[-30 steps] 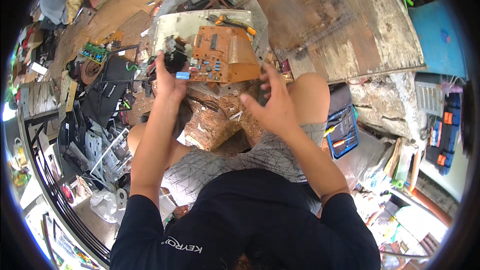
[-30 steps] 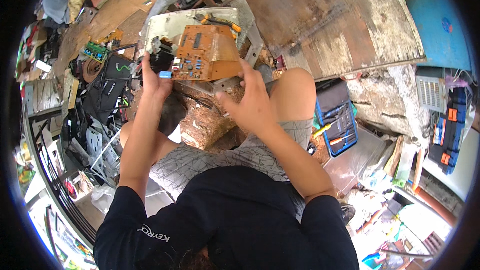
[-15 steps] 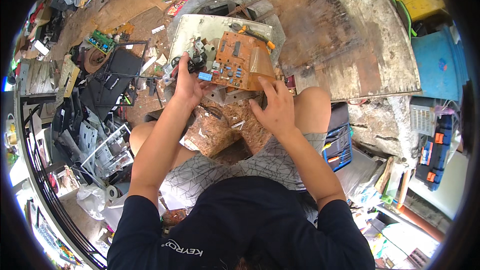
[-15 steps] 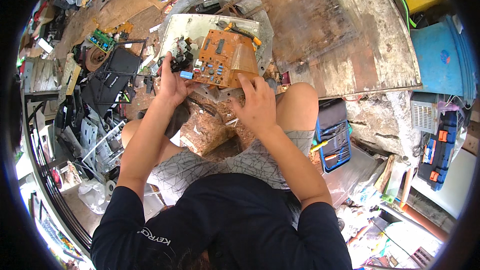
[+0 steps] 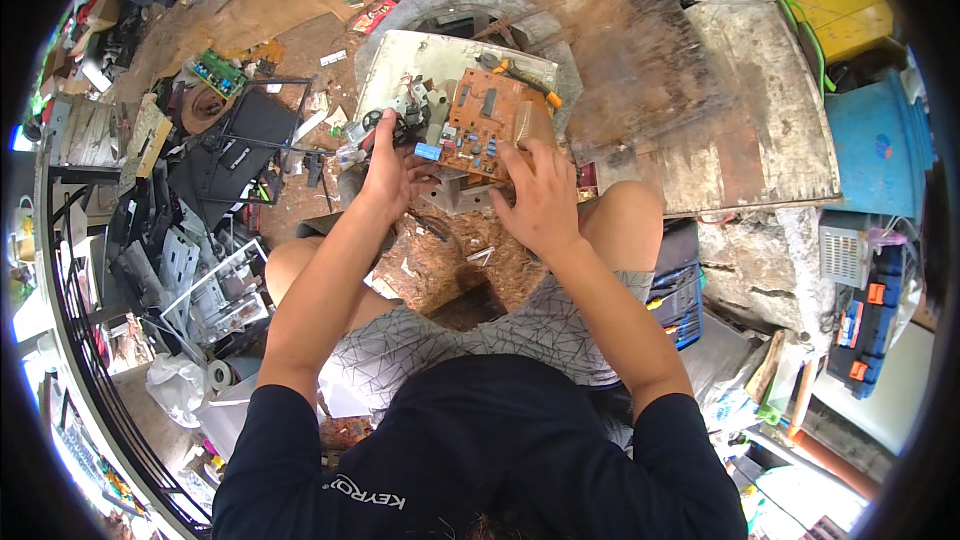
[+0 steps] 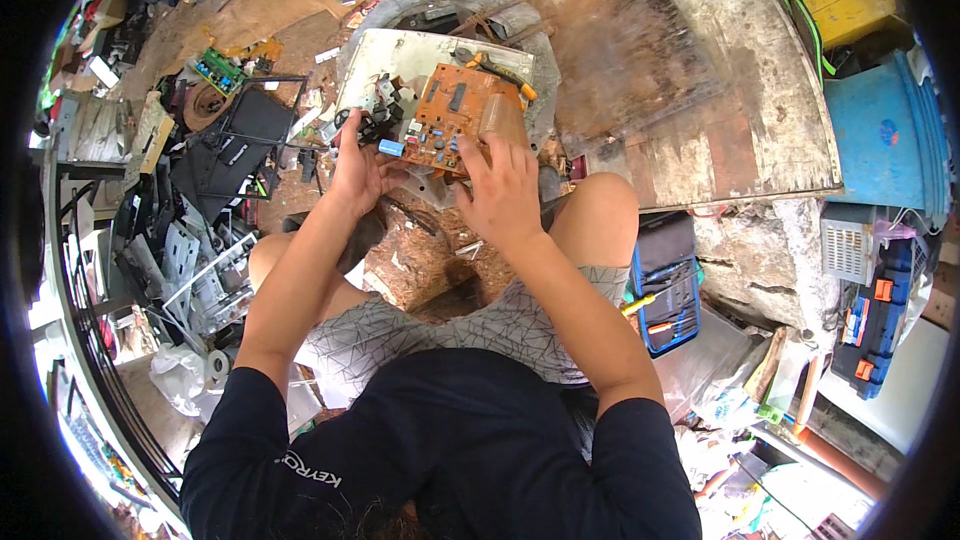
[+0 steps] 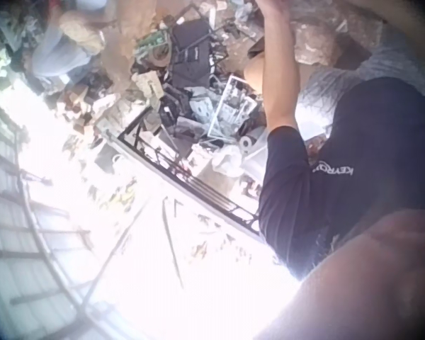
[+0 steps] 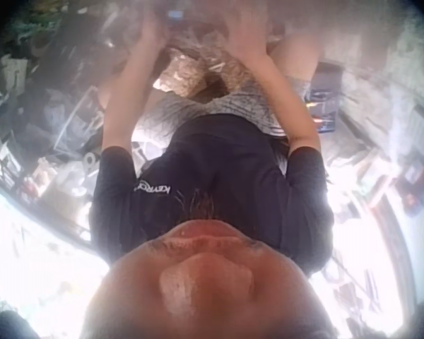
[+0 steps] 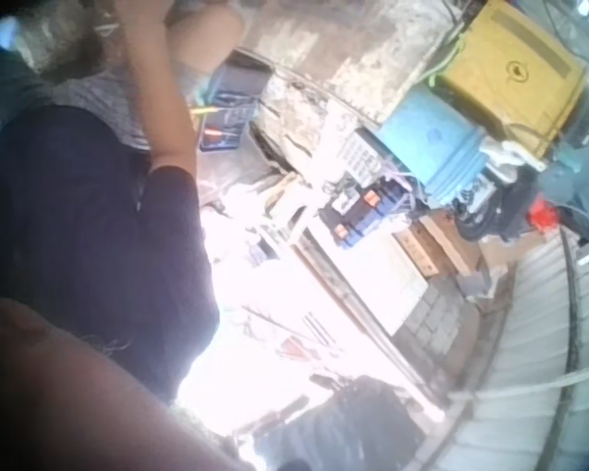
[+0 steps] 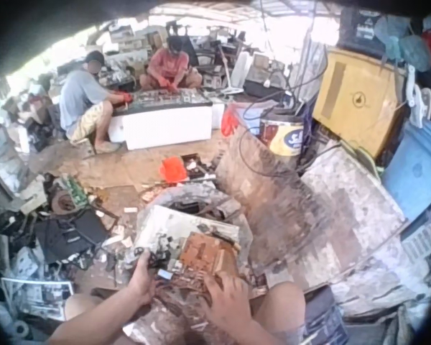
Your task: The person disassembles electronic components by removing a power supply and circuit boards from a plastic chassis using a pair of pliers and a screwdriver.
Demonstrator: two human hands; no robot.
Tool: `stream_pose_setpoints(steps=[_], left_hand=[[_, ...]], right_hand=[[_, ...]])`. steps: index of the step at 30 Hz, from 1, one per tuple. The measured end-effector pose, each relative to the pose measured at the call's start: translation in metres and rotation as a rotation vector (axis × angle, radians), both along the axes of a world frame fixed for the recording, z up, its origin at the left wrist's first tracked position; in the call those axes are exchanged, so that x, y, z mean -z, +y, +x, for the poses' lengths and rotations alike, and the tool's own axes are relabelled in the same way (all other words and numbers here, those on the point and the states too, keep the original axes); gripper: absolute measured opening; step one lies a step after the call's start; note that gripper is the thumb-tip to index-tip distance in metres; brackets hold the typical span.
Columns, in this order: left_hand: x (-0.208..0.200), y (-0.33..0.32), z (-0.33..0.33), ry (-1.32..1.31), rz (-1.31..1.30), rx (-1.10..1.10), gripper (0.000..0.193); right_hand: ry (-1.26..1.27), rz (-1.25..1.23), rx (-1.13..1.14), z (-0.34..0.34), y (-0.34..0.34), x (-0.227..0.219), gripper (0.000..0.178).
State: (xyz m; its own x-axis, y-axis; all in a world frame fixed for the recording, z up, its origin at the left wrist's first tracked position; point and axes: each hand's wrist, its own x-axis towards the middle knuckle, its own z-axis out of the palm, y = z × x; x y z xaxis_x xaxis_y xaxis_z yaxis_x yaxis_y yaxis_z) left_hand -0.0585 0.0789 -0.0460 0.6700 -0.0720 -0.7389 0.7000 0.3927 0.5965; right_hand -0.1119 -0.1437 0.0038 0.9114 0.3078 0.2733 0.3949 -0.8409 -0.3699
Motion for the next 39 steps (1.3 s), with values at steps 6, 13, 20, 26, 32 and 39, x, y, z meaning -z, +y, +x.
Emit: stream_pose_setpoints(steps=[6, 13, 20, 26, 32, 39], left_hand=[[-0.009, 0.005, -0.013, -0.06, 0.17, 0.158, 0.106], [-0.024, 0.023, -0.046, -0.118, 0.189, 0.259, 0.097], [-0.019, 0.031, -0.074, -0.618, 0.43, 0.067, 0.036], [0.01, 0.012, -0.071, -0.713, 0.738, 0.06, 0.025], [0.02, 0.025, -0.081, -0.731, 0.863, 0.104, 0.026], [0.016, 0.003, -0.076, -0.715, 1.076, 0.311, 0.032]], right_hand=[[-0.003, 0.027, -0.023, 0.009, 0.006, 0.008, 0.062], [-0.019, 0.143, 0.018, -0.011, -0.028, -0.015, 0.061], [-0.006, 0.18, 0.089, -0.028, -0.06, -0.015, 0.058], [-0.017, 0.237, 0.016, -0.032, -0.058, -0.006, 0.057], [-0.072, 0.32, 0.097, -0.033, -0.081, -0.002, 0.053], [-0.18, 0.434, 0.063, -0.039, -0.084, -0.006, 0.036]])
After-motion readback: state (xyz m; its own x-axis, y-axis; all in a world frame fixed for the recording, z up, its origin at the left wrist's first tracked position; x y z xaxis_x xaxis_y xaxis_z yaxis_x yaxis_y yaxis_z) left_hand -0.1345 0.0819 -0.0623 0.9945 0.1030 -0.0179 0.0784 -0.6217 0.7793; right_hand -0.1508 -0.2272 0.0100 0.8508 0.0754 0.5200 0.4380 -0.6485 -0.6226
